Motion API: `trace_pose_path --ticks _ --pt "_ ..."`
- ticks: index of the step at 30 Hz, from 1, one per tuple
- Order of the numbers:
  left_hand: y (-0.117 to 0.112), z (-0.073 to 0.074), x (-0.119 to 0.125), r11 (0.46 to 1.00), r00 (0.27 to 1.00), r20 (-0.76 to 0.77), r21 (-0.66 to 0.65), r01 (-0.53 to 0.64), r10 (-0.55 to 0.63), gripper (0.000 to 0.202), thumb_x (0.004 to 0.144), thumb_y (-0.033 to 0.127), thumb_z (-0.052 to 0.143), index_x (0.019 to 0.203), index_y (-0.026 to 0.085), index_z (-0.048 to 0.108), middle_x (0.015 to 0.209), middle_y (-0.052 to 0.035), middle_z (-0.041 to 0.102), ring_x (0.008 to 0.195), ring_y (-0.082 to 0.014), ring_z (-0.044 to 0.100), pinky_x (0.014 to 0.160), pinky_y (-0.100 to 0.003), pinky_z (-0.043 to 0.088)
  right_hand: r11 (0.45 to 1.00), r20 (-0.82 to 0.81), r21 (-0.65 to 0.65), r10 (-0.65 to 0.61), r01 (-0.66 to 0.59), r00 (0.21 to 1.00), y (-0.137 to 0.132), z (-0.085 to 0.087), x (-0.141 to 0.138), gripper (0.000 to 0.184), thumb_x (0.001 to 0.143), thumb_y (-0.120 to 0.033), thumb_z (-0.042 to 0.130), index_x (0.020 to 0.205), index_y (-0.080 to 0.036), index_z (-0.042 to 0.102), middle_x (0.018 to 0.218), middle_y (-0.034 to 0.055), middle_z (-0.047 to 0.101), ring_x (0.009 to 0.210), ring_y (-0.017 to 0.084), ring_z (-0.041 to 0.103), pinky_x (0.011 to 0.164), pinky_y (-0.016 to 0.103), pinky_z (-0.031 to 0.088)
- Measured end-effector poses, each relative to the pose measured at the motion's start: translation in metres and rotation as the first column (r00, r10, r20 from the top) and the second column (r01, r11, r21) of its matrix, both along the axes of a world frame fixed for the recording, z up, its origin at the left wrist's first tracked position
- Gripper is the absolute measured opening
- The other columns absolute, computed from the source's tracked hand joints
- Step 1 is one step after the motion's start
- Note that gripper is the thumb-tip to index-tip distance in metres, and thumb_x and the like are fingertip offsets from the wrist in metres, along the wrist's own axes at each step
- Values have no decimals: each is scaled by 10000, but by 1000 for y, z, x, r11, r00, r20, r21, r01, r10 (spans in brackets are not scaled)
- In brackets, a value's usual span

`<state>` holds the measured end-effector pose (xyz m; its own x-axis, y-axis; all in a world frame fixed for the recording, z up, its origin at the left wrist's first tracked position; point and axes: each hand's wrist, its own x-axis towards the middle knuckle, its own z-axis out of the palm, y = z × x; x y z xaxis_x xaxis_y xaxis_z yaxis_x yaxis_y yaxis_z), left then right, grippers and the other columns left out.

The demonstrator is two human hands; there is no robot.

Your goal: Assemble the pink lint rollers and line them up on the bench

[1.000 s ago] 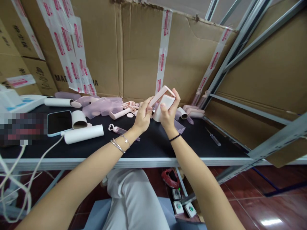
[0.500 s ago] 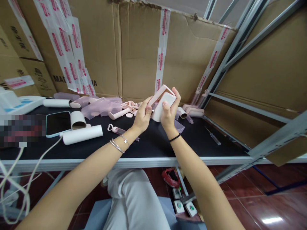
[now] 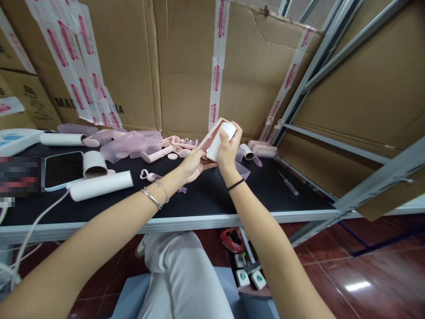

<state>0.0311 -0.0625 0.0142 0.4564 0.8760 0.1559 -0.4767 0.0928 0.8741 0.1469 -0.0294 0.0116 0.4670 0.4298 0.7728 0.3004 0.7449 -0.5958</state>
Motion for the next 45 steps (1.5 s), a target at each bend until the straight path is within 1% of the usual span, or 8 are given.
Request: trace_pose_path --ticks 8,15,20,25,28,31,36,45 --pt "2 -10 1 1000 997 79 4 18 -18 192 697 35 439 791 130 577 686 -17 606 665 -112 588 835 -377 544 998 -17 -14 -61 61 998 -2 3 -2 432 816 -514 491 1141 -238 419 1093 63 528 990 215 563 915 456 441" --pt "-3 -11 6 1000 985 171 -4 24 -23 84 900 209 481 934 169 545 758 -5 623 675 -96 589 781 -305 544 999 -44 -7 -54 54 998 -11 10 -3 466 830 -526 455 1193 -245 379 1171 78 483 1115 240 524 978 476 406" --pt "-7 -12 7 993 992 116 109 32 -45 417 820 479 604 1098 186 501 976 -55 639 758 -130 625 667 -273 547 999 -25 -18 -36 36 999 -21 12 -5 449 825 -495 465 1187 -237 401 1196 68 478 1152 223 496 1012 456 374" --pt "-4 -17 7 957 991 -3 257 -131 137 841 629 341 808 1300 289 303 1339 -91 453 940 -174 617 621 -261 565 993 -178 -103 31 -50 984 -23 10 -13 455 815 -493 468 1179 -234 386 1183 70 476 1121 206 510 981 442 412" --pt "2 -19 4 909 956 -10 313 -275 293 896 600 327 821 1303 292 267 1411 -119 355 992 -209 608 636 -297 578 978 -237 -148 109 -147 965 -19 7 -17 500 804 -524 484 1199 -243 359 1207 72 464 1108 193 523 936 405 458" --pt "10 -19 -1 874 931 -37 362 -325 362 837 568 344 833 1218 239 316 1339 -138 436 873 -185 642 577 -275 569 962 -282 -169 161 -215 946 -15 4 -20 521 789 -520 519 1202 -253 347 1222 70 457 1096 179 535 872 356 502" --pt "17 -19 -7 901 926 -175 348 -259 334 691 604 431 795 1102 201 375 966 -58 644 592 -128 643 504 -257 543 932 -394 -166 236 -322 888 -9 0 -21 524 756 -495 574 1160 -268 330 1113 38 491 932 139 593 761 294 537" --pt "18 -17 -14 825 780 -398 505 -253 483 547 679 584 679 988 155 540 813 -51 653 594 -139 639 448 -213 485 924 -444 -147 257 -353 858 -12 -1 -23 567 704 -471 631 1112 -277 288 1121 33 478 891 119 597 762 286 534"
